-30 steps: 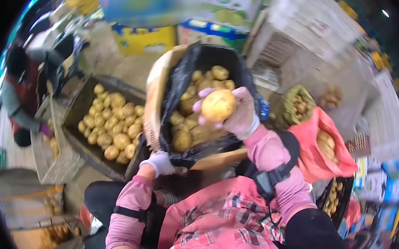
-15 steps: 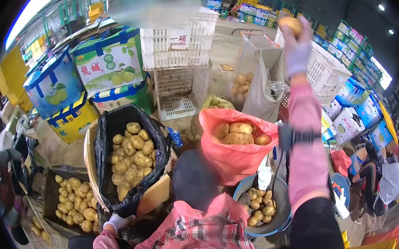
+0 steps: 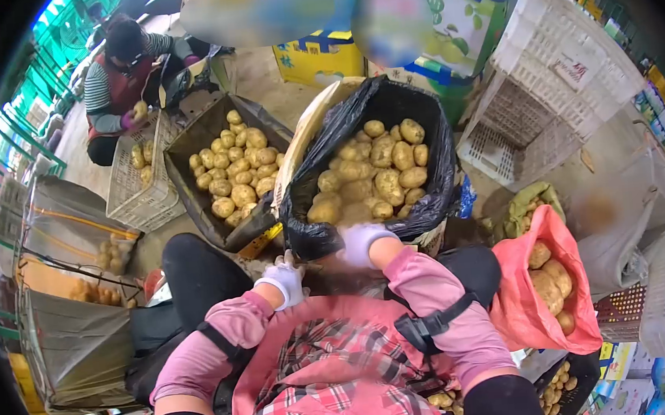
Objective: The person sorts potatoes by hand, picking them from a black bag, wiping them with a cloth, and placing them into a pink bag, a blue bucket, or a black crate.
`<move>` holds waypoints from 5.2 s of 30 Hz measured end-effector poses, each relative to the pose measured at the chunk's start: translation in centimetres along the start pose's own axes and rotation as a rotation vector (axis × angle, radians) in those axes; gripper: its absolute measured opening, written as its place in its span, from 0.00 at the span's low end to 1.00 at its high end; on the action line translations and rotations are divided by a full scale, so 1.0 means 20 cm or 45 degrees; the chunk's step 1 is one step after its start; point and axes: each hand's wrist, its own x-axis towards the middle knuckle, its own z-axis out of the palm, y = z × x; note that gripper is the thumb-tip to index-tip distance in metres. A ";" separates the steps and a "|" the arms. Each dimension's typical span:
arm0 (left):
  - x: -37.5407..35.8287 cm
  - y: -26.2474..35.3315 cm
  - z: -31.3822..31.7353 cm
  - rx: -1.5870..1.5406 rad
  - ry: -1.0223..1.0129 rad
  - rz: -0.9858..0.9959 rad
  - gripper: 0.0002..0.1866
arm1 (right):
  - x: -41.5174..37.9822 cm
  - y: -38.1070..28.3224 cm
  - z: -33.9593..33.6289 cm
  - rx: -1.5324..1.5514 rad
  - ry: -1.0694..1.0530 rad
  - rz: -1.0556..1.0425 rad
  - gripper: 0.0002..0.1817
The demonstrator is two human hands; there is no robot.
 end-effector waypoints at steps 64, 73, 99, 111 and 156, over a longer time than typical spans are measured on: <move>2.05 0.25 -0.20 -0.174 0.030 -0.225 0.26 | -0.19 0.62 -0.49 3.132 1.322 -0.704 0.36; 1.82 0.22 -0.54 -0.660 0.139 0.076 0.41 | -0.15 0.65 -0.45 2.334 1.713 -0.675 0.21; 0.22 -0.09 -0.92 -2.159 0.983 0.845 0.27 | -0.18 0.20 -0.39 2.134 0.695 -0.692 0.35; 0.23 -0.02 -1.01 -2.157 0.819 0.491 0.21 | -0.07 0.15 -0.36 1.826 1.079 -0.709 0.36; 0.36 -0.16 -0.86 -2.759 0.828 0.483 0.18 | -0.07 0.16 -0.33 2.722 0.557 -0.645 0.30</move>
